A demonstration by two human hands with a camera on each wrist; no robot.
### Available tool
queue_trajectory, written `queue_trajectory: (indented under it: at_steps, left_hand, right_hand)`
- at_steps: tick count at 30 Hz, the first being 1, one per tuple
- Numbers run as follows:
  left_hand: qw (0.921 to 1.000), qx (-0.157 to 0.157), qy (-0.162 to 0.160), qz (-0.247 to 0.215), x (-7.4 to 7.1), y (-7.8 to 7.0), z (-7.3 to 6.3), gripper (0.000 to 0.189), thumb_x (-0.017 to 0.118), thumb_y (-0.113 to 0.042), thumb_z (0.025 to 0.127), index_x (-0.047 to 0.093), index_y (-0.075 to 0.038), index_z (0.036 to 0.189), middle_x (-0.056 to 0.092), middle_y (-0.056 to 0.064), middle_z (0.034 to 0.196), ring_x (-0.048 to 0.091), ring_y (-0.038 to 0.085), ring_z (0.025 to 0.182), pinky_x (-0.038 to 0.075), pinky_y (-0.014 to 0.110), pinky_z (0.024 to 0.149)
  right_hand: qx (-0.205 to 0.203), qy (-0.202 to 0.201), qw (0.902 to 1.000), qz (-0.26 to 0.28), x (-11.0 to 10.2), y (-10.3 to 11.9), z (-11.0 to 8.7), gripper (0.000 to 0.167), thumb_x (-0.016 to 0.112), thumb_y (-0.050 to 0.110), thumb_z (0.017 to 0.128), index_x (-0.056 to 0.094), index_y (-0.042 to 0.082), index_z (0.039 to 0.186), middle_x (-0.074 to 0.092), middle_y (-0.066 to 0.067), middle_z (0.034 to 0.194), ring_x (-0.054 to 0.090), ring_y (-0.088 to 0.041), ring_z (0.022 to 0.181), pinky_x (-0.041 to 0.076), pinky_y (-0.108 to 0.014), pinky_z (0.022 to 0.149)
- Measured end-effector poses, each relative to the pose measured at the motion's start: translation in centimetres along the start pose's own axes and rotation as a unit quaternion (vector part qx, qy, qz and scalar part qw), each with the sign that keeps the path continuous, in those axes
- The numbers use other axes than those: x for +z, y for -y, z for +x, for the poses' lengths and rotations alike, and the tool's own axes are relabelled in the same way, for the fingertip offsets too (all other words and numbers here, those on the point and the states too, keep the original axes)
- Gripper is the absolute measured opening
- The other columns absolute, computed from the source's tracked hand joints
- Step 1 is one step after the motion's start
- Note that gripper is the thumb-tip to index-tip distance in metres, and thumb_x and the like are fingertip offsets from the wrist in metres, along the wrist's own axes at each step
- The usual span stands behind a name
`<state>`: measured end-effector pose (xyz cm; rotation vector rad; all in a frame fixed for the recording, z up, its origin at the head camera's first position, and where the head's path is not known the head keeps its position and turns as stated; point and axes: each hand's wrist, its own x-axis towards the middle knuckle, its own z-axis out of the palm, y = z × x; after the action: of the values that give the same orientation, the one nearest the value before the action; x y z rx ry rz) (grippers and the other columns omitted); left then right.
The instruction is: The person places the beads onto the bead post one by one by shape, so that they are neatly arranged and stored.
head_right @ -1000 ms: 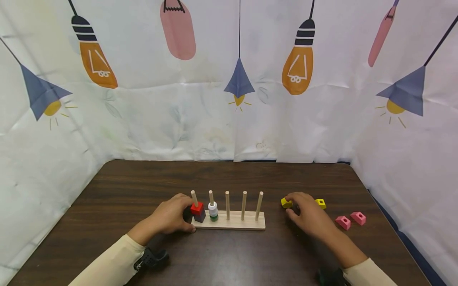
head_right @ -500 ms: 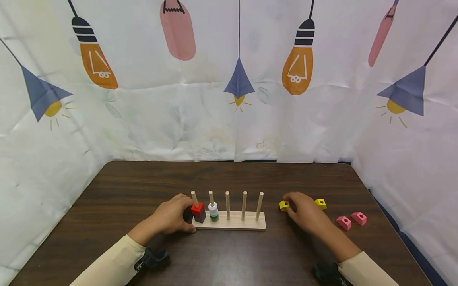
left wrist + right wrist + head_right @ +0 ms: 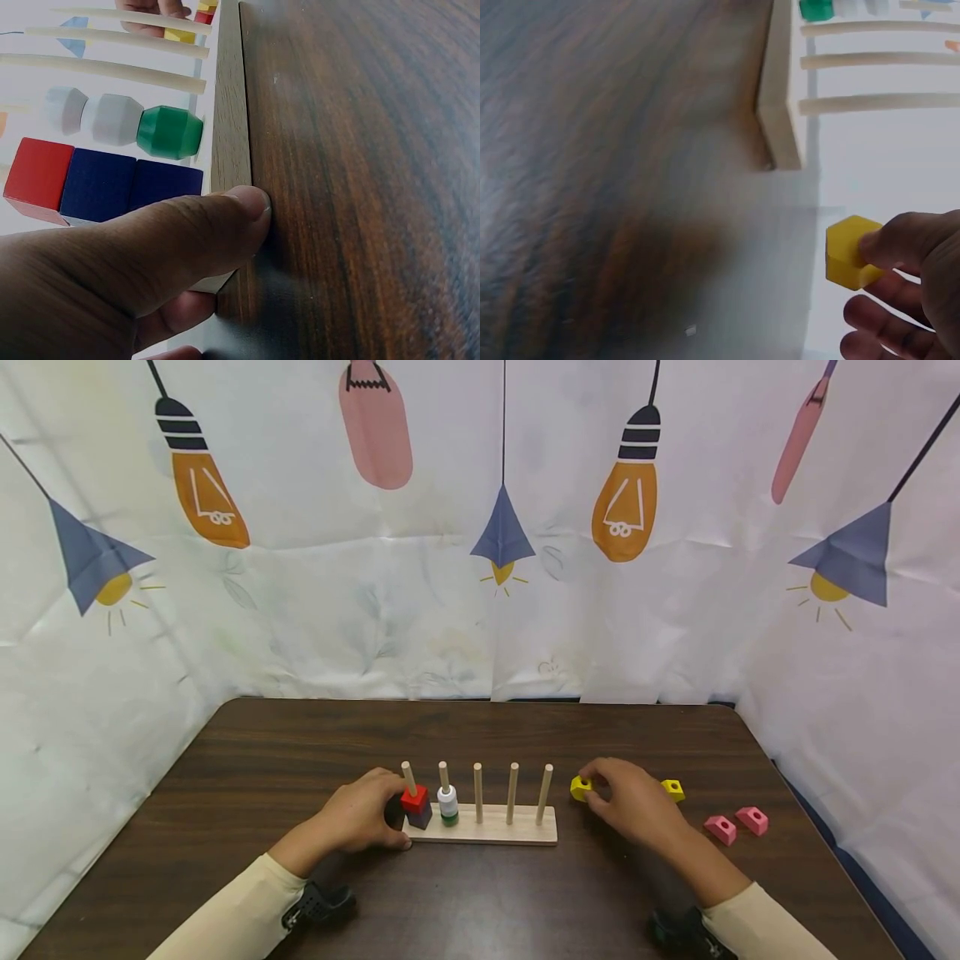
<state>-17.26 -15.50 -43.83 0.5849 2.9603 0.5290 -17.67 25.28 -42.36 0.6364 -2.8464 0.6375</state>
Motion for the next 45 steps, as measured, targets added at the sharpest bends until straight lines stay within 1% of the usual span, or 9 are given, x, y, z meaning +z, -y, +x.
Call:
queue_trajectory:
  at_steps: [7,11,15,19,23,26,32,36,45]
  left_hand:
    - [1.0,0.0,0.001,0.001,0.0,-0.1,0.0,0.07,0.097,-0.037,0.063,0.07,-0.015,0.123,0.067,0.003,0.12,0.057,0.024,0.119,0.051,0.057,0.085]
    - [1.0,0.001,0.0,0.002,0.0,0.0,0.0,0.069,0.098,-0.037,0.063,0.07,-0.015,0.122,0.067,0.003,0.12,0.058,0.024,0.119,0.051,0.056,0.085]
    - [1.0,0.0,0.0,0.001,0.0,0.0,0.0,0.069,0.098,-0.037,0.062,0.07,-0.015,0.122,0.067,0.002,0.12,0.058,0.024,0.118,0.052,0.056,0.085]
    - [1.0,-0.001,0.001,0.0,0.0,0.0,-0.1,0.07,0.098,-0.037,0.063,0.07,-0.015,0.123,0.067,0.002,0.12,0.058,0.024,0.118,0.051,0.056,0.085]
    - [1.0,-0.001,0.002,-0.002,0.0,0.0,-0.1,0.07,0.098,-0.037,0.063,0.07,-0.015,0.123,0.067,0.002,0.121,0.057,0.023,0.119,0.051,0.056,0.085]
    - [1.0,0.0,0.002,-0.001,0.0,0.0,-0.1,0.07,0.098,-0.037,0.063,0.07,-0.015,0.123,0.067,0.002,0.121,0.057,0.023,0.119,0.051,0.056,0.086]
    - [1.0,-0.001,0.005,0.002,0.0,0.0,0.0,0.07,0.097,-0.038,0.063,0.07,-0.015,0.124,0.067,0.002,0.12,0.057,0.023,0.119,0.051,0.056,0.086]
    - [1.0,0.0,0.007,0.0,0.0,0.0,0.0,0.07,0.097,-0.038,0.064,0.07,-0.015,0.124,0.067,0.002,0.12,0.057,0.024,0.118,0.051,0.057,0.086]
    - [0.9999,-0.003,0.01,0.002,-0.2,0.0,0.0,0.072,0.097,-0.038,0.064,0.069,-0.014,0.125,0.066,0.003,0.121,0.057,0.024,0.119,0.051,0.057,0.087]
  right_hand:
    - [-0.022,-0.023,0.9995,-0.001,-1.3,1.6,0.2,0.029,0.083,0.009,0.084,0.071,0.012,0.11,0.07,0.004,0.098,0.066,-0.018,0.084,0.051,-0.036,0.065]
    - [-0.013,-0.021,0.9997,0.005,-2.2,2.6,0.2,0.031,0.082,0.01,0.086,0.07,0.012,0.115,0.069,0.003,0.101,0.062,-0.012,0.078,0.047,-0.032,0.061]
    - [-0.007,-0.021,0.9997,0.012,-3.0,3.3,0.3,0.033,0.081,0.011,0.087,0.069,0.011,0.118,0.069,0.001,0.103,0.061,-0.012,0.078,0.049,-0.032,0.062]
    - [-0.016,-0.035,0.9991,0.017,-3.9,4.0,0.4,0.034,0.081,0.011,0.088,0.069,0.012,0.12,0.069,0.002,0.104,0.064,-0.014,0.083,0.052,-0.035,0.067]
    - [-0.027,-0.049,0.998,0.03,-4.7,4.6,0.5,0.036,0.08,0.008,0.087,0.068,0.011,0.121,0.069,0.003,0.103,0.063,-0.01,0.081,0.052,-0.033,0.065]
    - [-0.043,-0.06,0.9967,0.034,-5.1,5.0,0.7,0.036,0.08,0.005,0.086,0.068,0.01,0.121,0.069,0.003,0.103,0.063,-0.009,0.08,0.053,-0.031,0.065]
    - [-0.071,-0.086,0.9933,0.031,-5.5,5.6,1.2,0.038,0.082,0.005,0.085,0.068,0.009,0.119,0.069,0.003,0.102,0.063,-0.009,0.08,0.055,-0.031,0.067]
    - [-0.086,-0.1,0.9904,0.042,-5.7,6.2,1.5,0.039,0.084,0.002,0.083,0.069,0.009,0.118,0.07,0.003,0.102,0.064,-0.009,0.081,0.055,-0.031,0.069]
    - [-0.115,-0.111,0.9847,0.069,-5.6,7.8,2.4,0.041,0.085,-0.002,0.08,0.07,0.008,0.116,0.071,0.002,0.104,0.065,-0.009,0.082,0.056,-0.029,0.07]
